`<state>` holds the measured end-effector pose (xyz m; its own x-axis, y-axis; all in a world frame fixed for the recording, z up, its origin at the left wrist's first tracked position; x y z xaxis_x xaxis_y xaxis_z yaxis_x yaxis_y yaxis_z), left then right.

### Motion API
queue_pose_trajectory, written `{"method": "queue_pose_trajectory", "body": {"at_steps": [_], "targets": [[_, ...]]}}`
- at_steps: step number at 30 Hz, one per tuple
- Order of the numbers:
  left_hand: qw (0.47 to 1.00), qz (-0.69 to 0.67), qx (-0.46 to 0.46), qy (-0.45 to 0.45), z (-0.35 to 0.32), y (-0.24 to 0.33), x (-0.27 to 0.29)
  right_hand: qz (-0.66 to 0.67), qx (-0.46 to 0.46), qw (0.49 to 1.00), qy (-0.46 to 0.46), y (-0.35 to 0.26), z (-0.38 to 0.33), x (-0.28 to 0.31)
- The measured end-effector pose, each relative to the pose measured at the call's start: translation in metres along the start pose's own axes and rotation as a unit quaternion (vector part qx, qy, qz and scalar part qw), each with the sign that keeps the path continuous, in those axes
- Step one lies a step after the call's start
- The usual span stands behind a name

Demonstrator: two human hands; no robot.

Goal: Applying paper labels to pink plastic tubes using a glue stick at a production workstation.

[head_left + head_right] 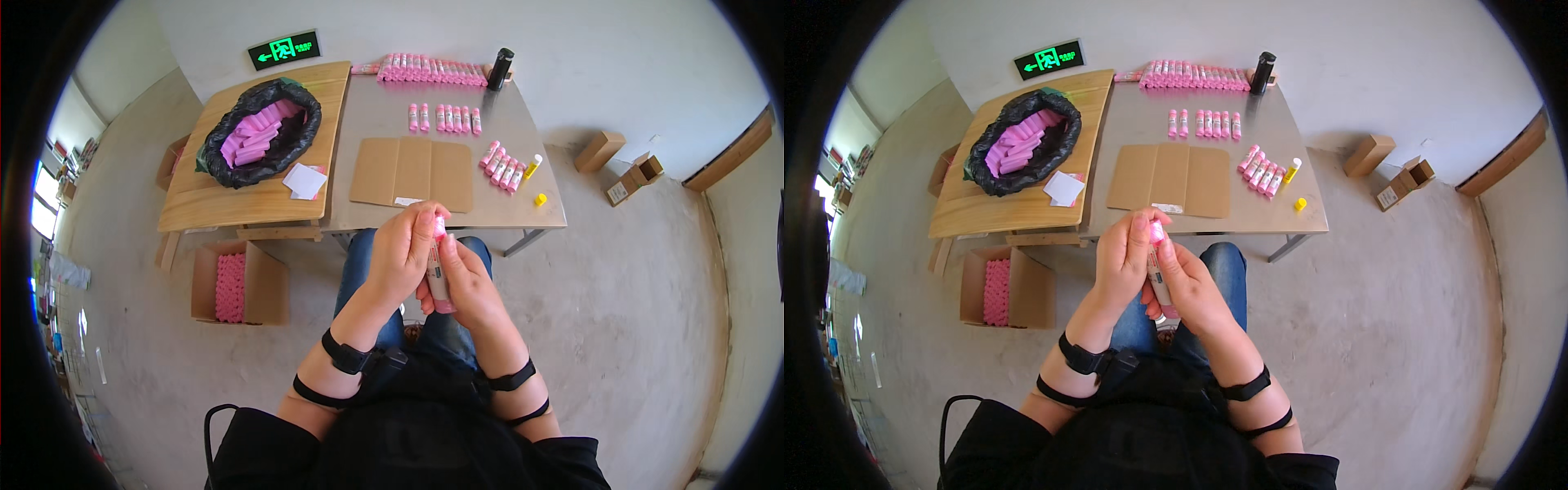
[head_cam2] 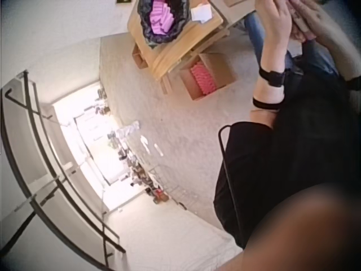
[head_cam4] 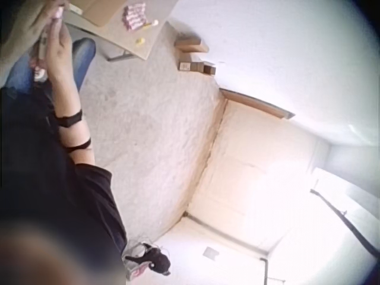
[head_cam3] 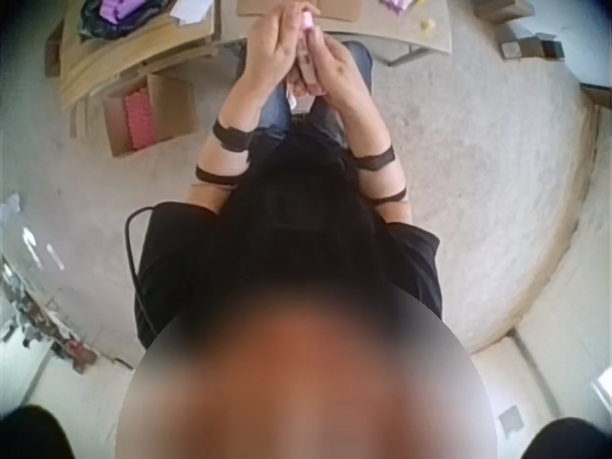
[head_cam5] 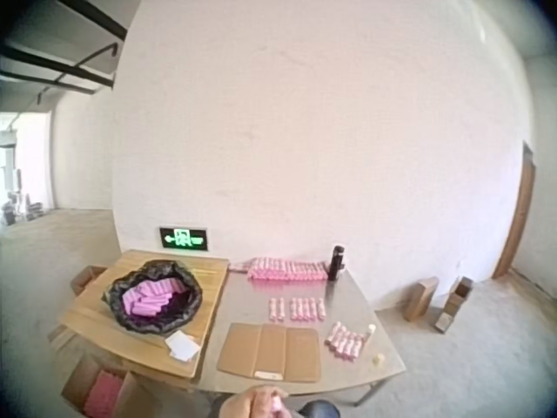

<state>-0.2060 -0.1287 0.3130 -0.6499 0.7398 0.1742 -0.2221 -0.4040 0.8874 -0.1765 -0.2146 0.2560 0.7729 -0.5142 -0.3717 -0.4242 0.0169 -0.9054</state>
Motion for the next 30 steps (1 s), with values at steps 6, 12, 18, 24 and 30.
{"method": "queue_pose_trajectory", "body": {"at_steps": [6,12,18,24,30], "targets": [[0.999,-0.027,0.002,0.017,-0.002,-0.005,0.003,-0.009,0.015,0.999,0.043,0.005,-0.001,-0.005],[1.000,-0.010,0.010,0.005,-0.002,-0.013,0.007,0.006,0.000,1.000,0.026,0.013,0.007,-0.005],[0.999,0.026,-0.034,0.006,0.003,0.005,0.009,0.095,-0.029,0.995,-0.010,0.015,0.009,-0.007],[0.999,-0.031,0.012,0.006,-0.003,-0.007,0.006,0.033,0.032,0.999,0.009,0.009,0.007,-0.010],[1.000,-0.020,0.008,0.001,-0.006,-0.005,0.007,0.038,0.032,0.999,0.018,0.012,0.004,-0.013]]}}
Point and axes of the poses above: each hand's wrist, its own z-axis towards the middle knuckle, its own x-axis out of the back of the hand, y = z × x, the point moved 9 cm from there along z, towards the middle knuckle, and after that the axes turned 1 degree about -x, right-handed, at the moved point
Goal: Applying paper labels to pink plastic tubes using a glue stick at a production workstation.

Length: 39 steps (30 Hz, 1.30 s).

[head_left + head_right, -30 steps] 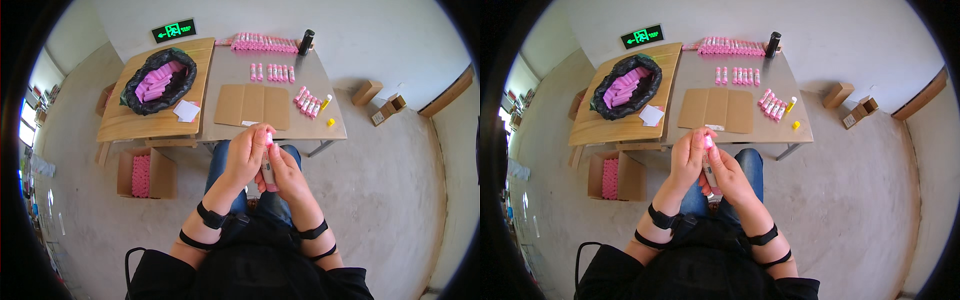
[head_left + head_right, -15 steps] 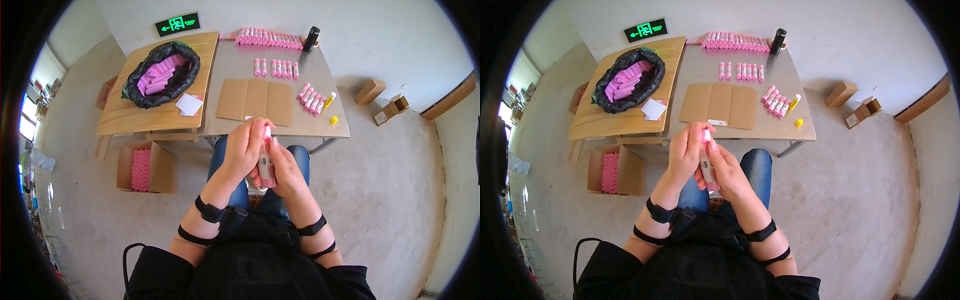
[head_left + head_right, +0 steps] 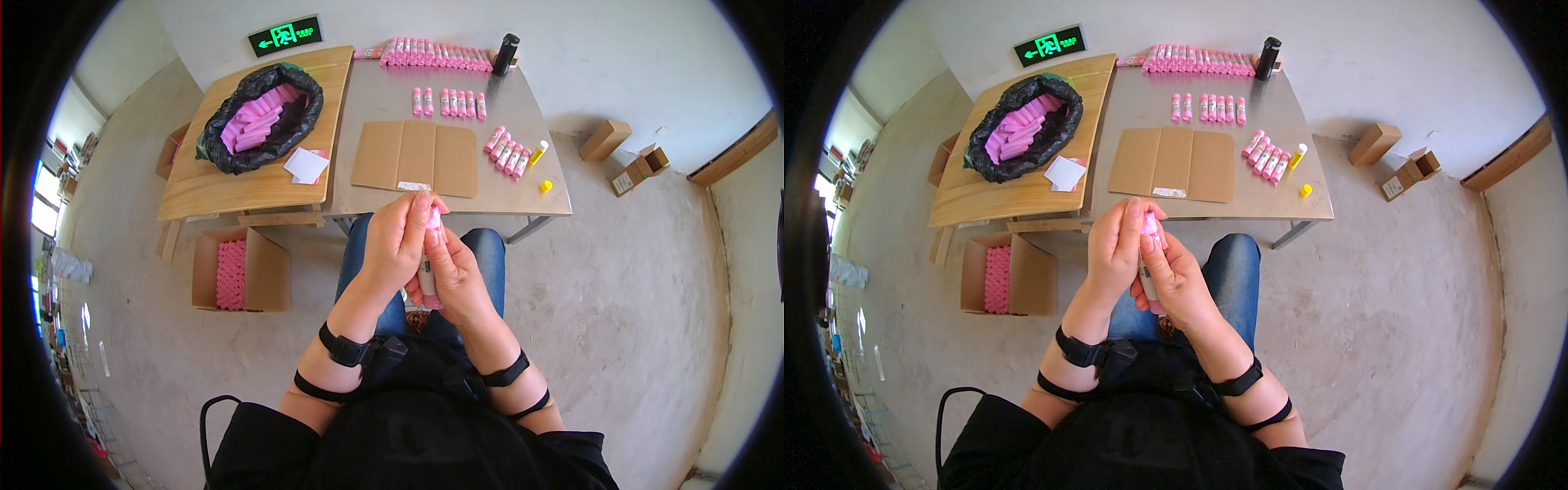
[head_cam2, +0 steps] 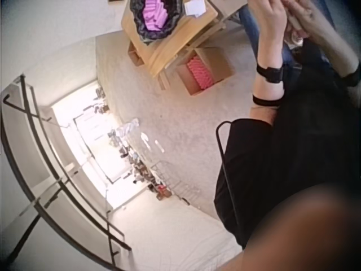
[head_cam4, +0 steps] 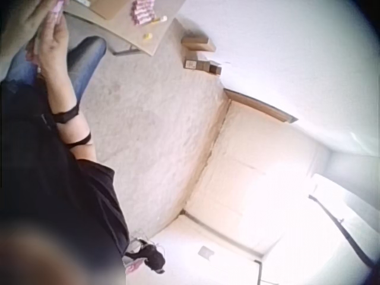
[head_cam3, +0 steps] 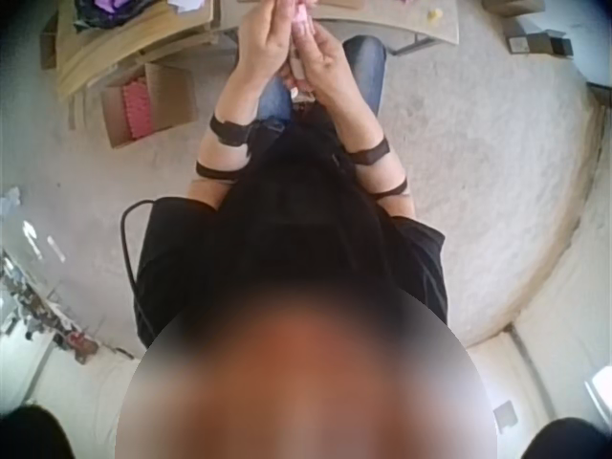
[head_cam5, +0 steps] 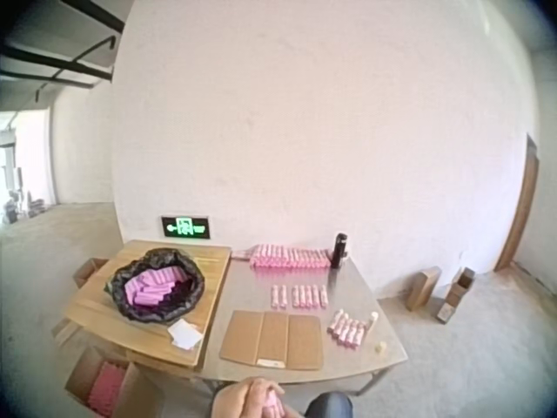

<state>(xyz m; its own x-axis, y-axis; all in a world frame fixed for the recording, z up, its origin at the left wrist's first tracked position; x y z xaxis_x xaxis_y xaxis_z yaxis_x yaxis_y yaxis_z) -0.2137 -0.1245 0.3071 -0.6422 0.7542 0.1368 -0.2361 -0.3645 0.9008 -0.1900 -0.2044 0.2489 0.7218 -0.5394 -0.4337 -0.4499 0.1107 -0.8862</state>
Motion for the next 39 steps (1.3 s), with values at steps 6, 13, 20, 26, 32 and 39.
{"method": "queue_pose_trajectory", "body": {"at_steps": [6,13,20,26,32,39], "targets": [[1.000,0.004,0.018,-0.005,0.005,-0.003,-0.003,-0.002,-0.016,1.000,0.004,0.003,0.004,0.004],[0.997,-0.055,0.039,0.028,0.008,-0.004,0.003,0.128,-0.013,0.990,-0.064,0.003,-0.006,-0.002],[0.993,-0.097,0.047,0.043,0.009,-0.003,0.003,0.036,0.017,0.998,-0.046,0.002,-0.007,0.001],[0.988,-0.126,0.069,0.051,0.006,-0.007,0.004,0.025,0.041,0.998,-0.038,0.002,-0.007,-0.003],[0.984,-0.147,0.096,0.040,0.006,-0.019,0.002,0.012,0.030,0.999,-0.029,0.006,-0.005,0.000],[0.982,-0.157,0.100,0.035,0.007,-0.018,0.004,0.073,0.008,0.996,-0.044,0.002,-0.012,-0.007]]}}
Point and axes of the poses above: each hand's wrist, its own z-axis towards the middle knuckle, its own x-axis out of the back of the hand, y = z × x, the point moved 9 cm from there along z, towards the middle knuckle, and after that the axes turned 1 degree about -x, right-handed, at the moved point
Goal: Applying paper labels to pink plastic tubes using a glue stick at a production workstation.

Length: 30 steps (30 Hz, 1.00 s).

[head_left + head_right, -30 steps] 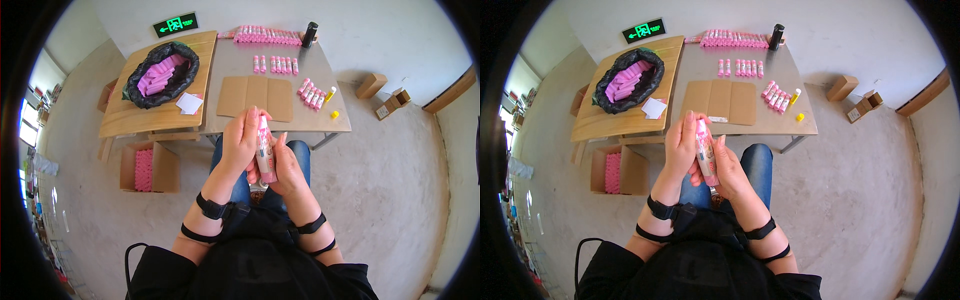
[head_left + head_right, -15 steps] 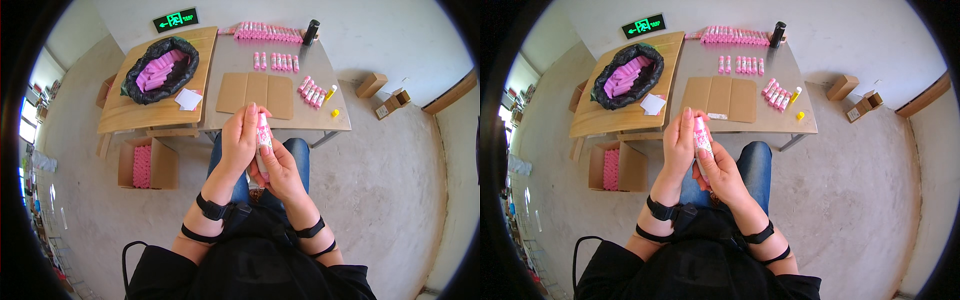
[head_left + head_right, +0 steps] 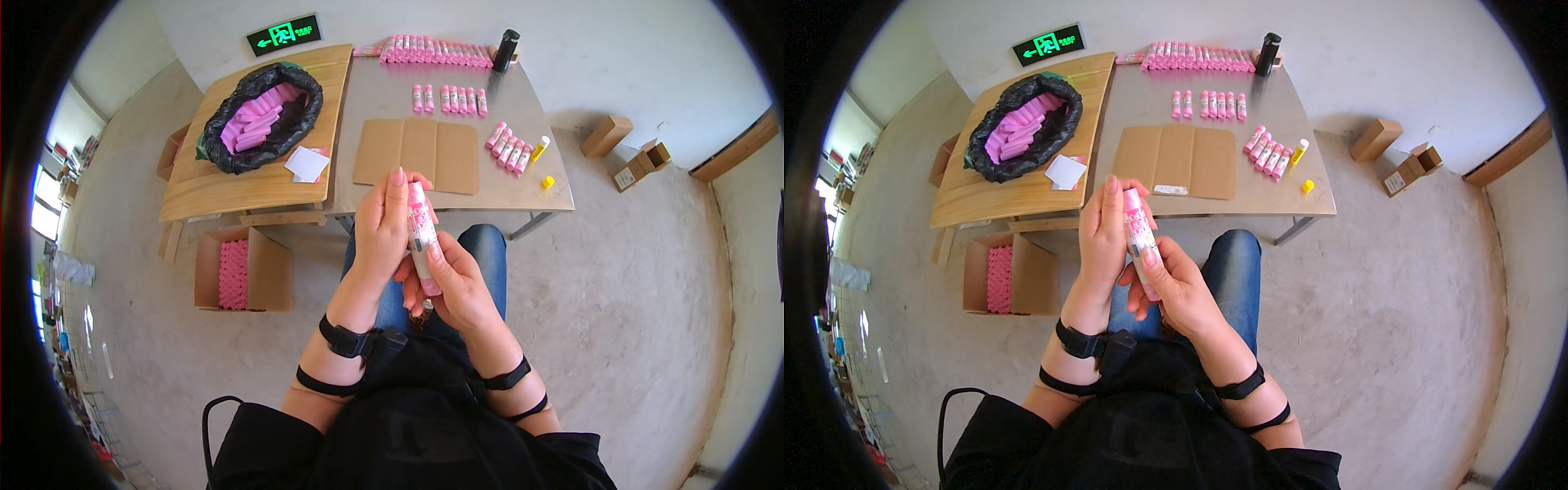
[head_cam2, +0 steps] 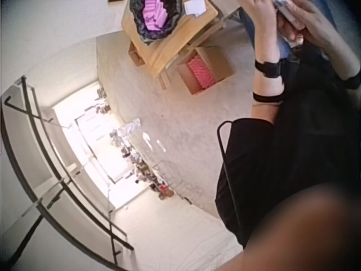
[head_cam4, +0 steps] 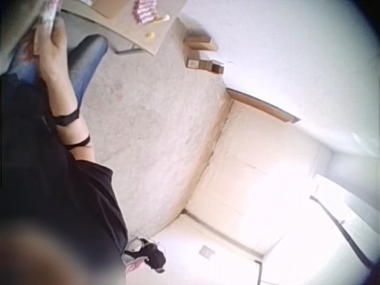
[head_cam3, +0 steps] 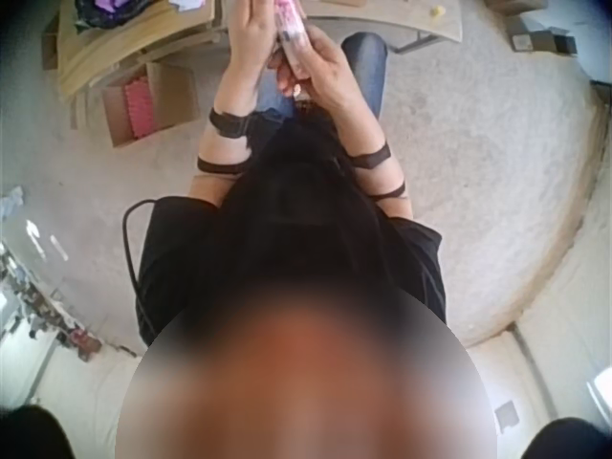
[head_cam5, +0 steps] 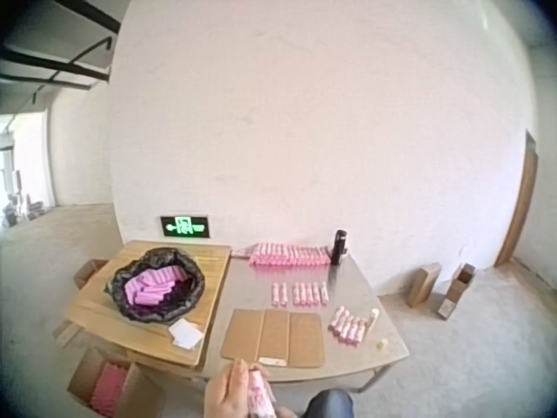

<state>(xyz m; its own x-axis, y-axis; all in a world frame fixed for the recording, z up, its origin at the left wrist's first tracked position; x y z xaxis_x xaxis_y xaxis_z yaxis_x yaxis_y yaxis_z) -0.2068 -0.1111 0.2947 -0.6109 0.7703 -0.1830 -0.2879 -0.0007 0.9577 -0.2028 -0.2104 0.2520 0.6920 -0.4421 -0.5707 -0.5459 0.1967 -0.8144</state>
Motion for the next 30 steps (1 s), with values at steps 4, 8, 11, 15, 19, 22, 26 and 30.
{"method": "queue_pose_trajectory", "body": {"at_steps": [4,8,11,15,19,22,26,30], "targets": [[1.000,0.000,-0.002,0.002,0.000,-0.001,0.000,-0.022,-0.017,0.999,-0.030,0.003,-0.002,0.001],[0.999,-0.028,0.015,0.018,-0.001,-0.004,-0.001,-0.066,0.007,0.998,0.003,0.004,-0.002,0.003],[0.999,-0.035,0.007,0.027,0.002,-0.011,0.003,-0.071,0.000,0.997,0.013,0.003,-0.001,0.007],[1.000,-0.013,0.013,0.011,0.003,-0.006,0.002,0.021,0.000,1.000,-0.004,0.003,0.001,0.005],[1.000,-0.004,-0.001,0.018,0.011,-0.014,0.002,0.037,-0.043,0.998,-0.001,0.010,0.002,0.017],[1.000,0.001,0.002,0.013,0.019,-0.028,-0.005,-0.007,-0.016,1.000,0.001,0.007,0.007,0.029],[0.997,-0.010,0.071,0.017,0.031,-0.076,-0.006,-0.048,-0.016,0.998,0.047,0.024,0.025,0.060],[0.965,-0.153,0.211,0.021,0.043,-0.148,-0.027,-0.028,-0.015,0.992,0.125,0.038,0.048,0.115]]}}
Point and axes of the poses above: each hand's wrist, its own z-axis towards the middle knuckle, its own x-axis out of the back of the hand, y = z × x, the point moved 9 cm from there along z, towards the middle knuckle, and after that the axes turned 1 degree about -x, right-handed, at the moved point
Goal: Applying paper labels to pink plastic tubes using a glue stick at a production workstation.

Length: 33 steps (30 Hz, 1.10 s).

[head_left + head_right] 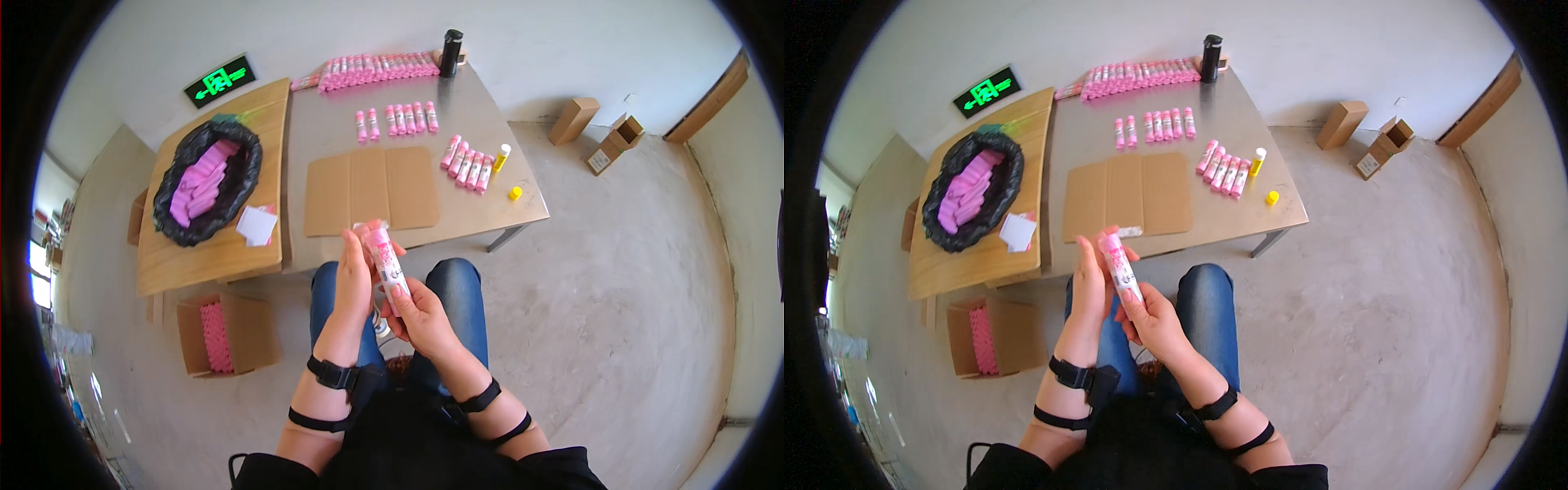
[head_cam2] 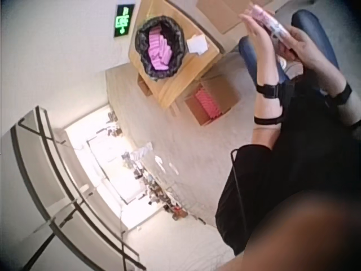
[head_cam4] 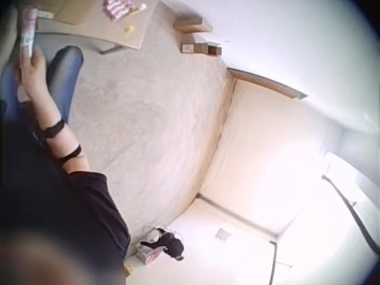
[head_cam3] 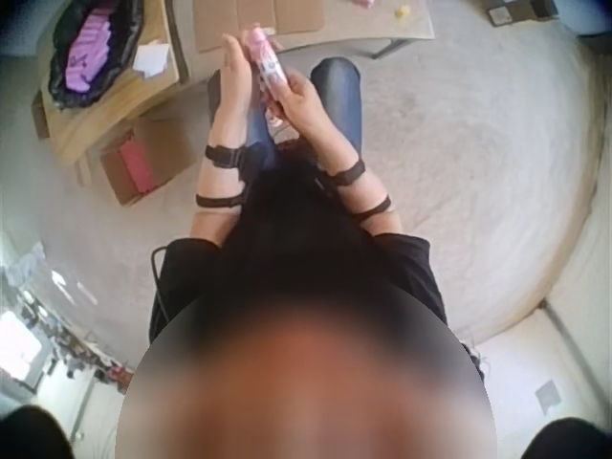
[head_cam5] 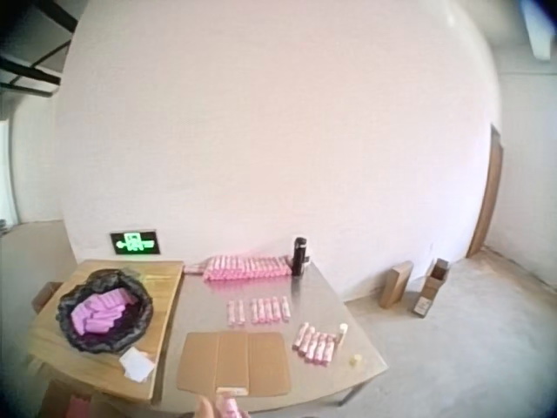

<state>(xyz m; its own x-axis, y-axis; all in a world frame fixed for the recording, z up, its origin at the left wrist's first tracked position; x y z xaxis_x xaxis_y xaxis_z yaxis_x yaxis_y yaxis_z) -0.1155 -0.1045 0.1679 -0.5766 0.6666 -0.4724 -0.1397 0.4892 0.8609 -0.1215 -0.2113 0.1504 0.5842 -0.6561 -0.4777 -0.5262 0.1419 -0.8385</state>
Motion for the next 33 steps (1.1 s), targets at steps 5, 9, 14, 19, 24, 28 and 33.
{"method": "queue_pose_trajectory", "body": {"at_steps": [5,9,14,19,24,28,33], "targets": [[0.983,0.152,0.055,-0.084,0.050,-0.065,0.000,-0.086,-0.005,0.991,0.103,0.008,0.051,0.059],[0.990,0.072,0.089,-0.084,0.101,-0.094,0.006,-0.124,-0.022,0.990,0.060,0.008,0.098,0.090],[0.987,-0.053,0.124,-0.091,0.167,-0.104,0.007,-0.252,0.179,0.882,0.357,-0.057,0.171,0.248],[0.959,-0.151,0.163,-0.177,0.214,-0.117,-0.017,-0.383,0.152,0.746,0.523,-0.106,0.215,0.371],[0.961,-0.137,0.163,-0.175,0.236,-0.130,0.002,-0.427,0.147,0.710,0.540,-0.099,0.257,0.384],[0.963,-0.133,0.176,-0.156,0.242,-0.137,0.013,-0.404,0.180,0.713,0.544,-0.100,0.260,0.392],[0.964,-0.135,0.186,-0.136,0.243,-0.133,0.016,-0.354,0.255,0.729,0.528,-0.111,0.241,0.366]]}}
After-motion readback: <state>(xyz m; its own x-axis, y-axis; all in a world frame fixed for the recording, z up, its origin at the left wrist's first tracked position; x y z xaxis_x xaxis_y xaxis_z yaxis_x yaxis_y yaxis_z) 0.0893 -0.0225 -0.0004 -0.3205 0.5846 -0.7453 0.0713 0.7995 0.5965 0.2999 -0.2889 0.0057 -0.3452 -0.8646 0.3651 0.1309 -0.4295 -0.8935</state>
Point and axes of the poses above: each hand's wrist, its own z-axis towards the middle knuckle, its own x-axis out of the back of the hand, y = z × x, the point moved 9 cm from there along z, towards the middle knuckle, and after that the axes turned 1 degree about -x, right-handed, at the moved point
